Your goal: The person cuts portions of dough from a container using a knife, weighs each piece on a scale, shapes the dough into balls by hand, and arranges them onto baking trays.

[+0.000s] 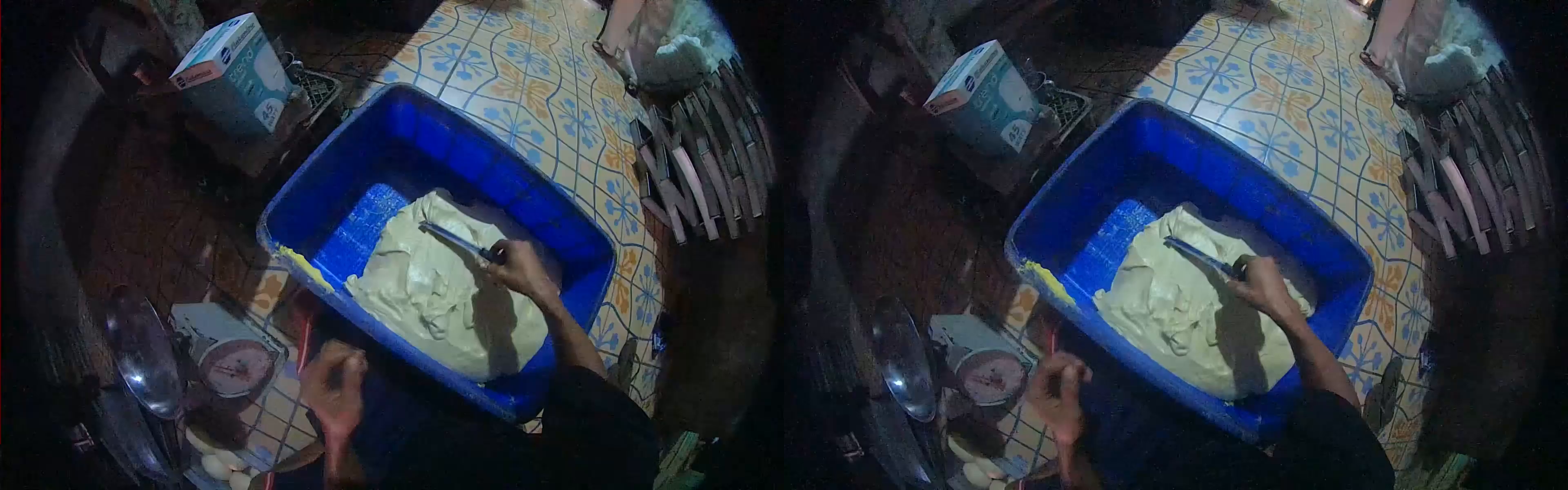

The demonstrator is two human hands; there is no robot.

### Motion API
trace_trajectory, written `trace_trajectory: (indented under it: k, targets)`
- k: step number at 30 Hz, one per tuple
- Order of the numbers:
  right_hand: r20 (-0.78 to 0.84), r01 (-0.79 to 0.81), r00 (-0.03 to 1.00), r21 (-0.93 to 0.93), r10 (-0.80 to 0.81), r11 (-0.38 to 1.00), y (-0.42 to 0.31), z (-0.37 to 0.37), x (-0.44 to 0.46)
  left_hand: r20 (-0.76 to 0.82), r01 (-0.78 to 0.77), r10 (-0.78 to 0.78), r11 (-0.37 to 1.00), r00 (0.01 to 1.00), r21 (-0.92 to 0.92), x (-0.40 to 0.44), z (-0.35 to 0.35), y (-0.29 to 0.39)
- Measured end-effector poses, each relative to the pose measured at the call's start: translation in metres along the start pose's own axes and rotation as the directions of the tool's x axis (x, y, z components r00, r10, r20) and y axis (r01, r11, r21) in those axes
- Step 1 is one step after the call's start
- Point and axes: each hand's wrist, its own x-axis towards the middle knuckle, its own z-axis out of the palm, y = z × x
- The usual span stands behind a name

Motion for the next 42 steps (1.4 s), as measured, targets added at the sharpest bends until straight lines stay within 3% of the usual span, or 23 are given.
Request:
trace_trajectory:
  k: [3, 5, 7, 9, 10, 13, 14, 15, 17, 20, 24, 27, 28, 29, 30, 31, 32, 34, 35, 37, 39, 41, 42]
  targets:
    - [-0.403, 0.215, 0.898, 0.046, -0.179, 0.975, -0.004, -0.035, 0.0, 0.213, 0.023, -0.065, 0.981, 0.975, 0.195, 0.043, 0.033, 0.005]
    - [-0.508, 0.244, 0.854, 0.204, -0.111, 0.948, -0.008, -0.059, -0.001, 0.354, -0.088, 0.002, 0.97, 0.935, 0.225, 0.074, 0.068, 0.004]
    - [-0.56, 0.289, 0.824, 0.279, -0.089, 0.916, -0.001, -0.063, 0.007, 0.607, -0.22, 0.013, 0.938, 0.795, 0.268, 0.105, 0.102, -0.017]
    - [-0.582, 0.336, 0.805, 0.282, -0.118, 0.899, 0.014, -0.049, 0.019, 0.744, -0.407, 0.015, 0.845, 0.668, 0.347, 0.124, 0.14, -0.045]
    - [-0.563, 0.313, 0.817, 0.249, -0.125, 0.916, 0.017, -0.047, 0.019, 0.812, -0.429, -0.107, 0.805, 0.573, 0.409, 0.136, 0.157, -0.055]
    - [-0.499, 0.245, 0.856, 0.158, -0.137, 0.956, 0.022, -0.057, 0.015, 0.786, -0.636, -0.148, 0.509, 0.6, 0.58, 0.159, 0.205, -0.082]
    - [-0.505, 0.256, 0.853, 0.187, -0.13, 0.948, 0.022, -0.062, 0.013, 0.797, -0.668, -0.157, 0.466, 0.583, 0.58, 0.169, 0.218, -0.113]
    - [-0.515, 0.268, 0.848, 0.213, -0.126, 0.94, 0.022, -0.065, 0.013, 0.791, -0.605, -0.202, 0.546, 0.577, 0.58, 0.173, 0.223, -0.087]
    - [-0.586, 0.318, 0.786, 0.108, -0.198, 0.942, 0.027, -0.065, 0.016, 0.729, -0.537, -0.32, 0.512, 0.605, 0.671, 0.179, 0.238, -0.114]
    - [-0.542, 0.282, 0.823, 0.135, -0.167, 0.95, 0.026, -0.069, 0.017, 0.703, -0.496, -0.463, 0.501, 0.539, 0.71, 0.204, 0.258, -0.11]
    - [-0.537, 0.287, 0.821, 0.095, -0.194, 0.953, 0.03, -0.062, 0.023, 0.658, -0.476, -0.442, 0.459, 0.61, 0.75, 0.207, 0.27, -0.111]
    - [-0.493, 0.266, 0.845, 0.053, -0.207, 0.962, 0.031, -0.057, 0.022, 0.82, -0.486, -0.383, 0.667, 0.426, 0.564, 0.21, 0.254, -0.129]
    - [-0.47, 0.258, 0.857, 0.043, -0.208, 0.965, 0.031, -0.056, 0.023, 0.864, -0.604, -0.103, 0.674, 0.493, 0.425, 0.191, 0.24, -0.11]
    - [-0.464, 0.284, 0.856, 0.056, -0.227, 0.957, 0.031, -0.057, 0.024, 0.789, -0.611, -0.553, 0.535, 0.269, 0.583, 0.179, 0.231, -0.094]
    - [-0.453, 0.303, 0.86, 0.081, -0.235, 0.95, 0.028, -0.059, 0.023, 0.839, -0.674, -0.503, 0.548, 0.207, 0.495, 0.161, 0.211, -0.046]
    - [-0.445, 0.318, 0.863, 0.107, -0.241, 0.942, 0.025, -0.06, 0.023, 0.866, -0.798, -0.474, 0.456, 0.158, 0.395, 0.126, 0.183, -0.044]
    - [-0.435, 0.328, 0.863, 0.091, -0.259, 0.94, 0.024, -0.064, 0.025, 0.813, -0.715, -0.581, 0.553, 0.037, 0.428, 0.111, 0.165, -0.016]
    - [-0.416, 0.333, 0.867, 0.078, -0.273, 0.94, 0.02, -0.064, 0.023, 0.935, -0.82, -0.346, 0.509, 0.084, 0.262, 0.076, 0.117, 0.017]
    - [-0.404, 0.318, 0.88, 0.114, -0.249, 0.941, 0.019, -0.064, 0.023, 0.947, -0.743, -0.311, 0.615, 0.079, 0.264, 0.092, 0.12, 0.04]
    - [-0.403, 0.299, 0.89, 0.167, -0.211, 0.94, 0.015, -0.065, 0.022, 0.937, -0.544, -0.048, 0.804, 0.345, 0.241, 0.144, 0.156, 0.052]
    - [-0.422, 0.324, 0.875, 0.146, -0.238, 0.935, 0.019, -0.064, 0.023, 0.799, -0.424, -0.014, 0.842, 0.601, 0.334, 0.194, 0.212, -0.025]
    - [-0.428, 0.309, 0.87, 0.092, -0.243, 0.947, 0.024, -0.064, 0.027, 0.665, -0.629, 0.122, 0.485, 0.737, 0.607, 0.199, 0.259, -0.134]
    - [-0.417, 0.277, 0.879, 0.055, -0.23, 0.959, 0.027, -0.062, 0.028, 0.748, -0.691, 0.094, 0.472, 0.658, 0.548, 0.198, 0.26, -0.159]
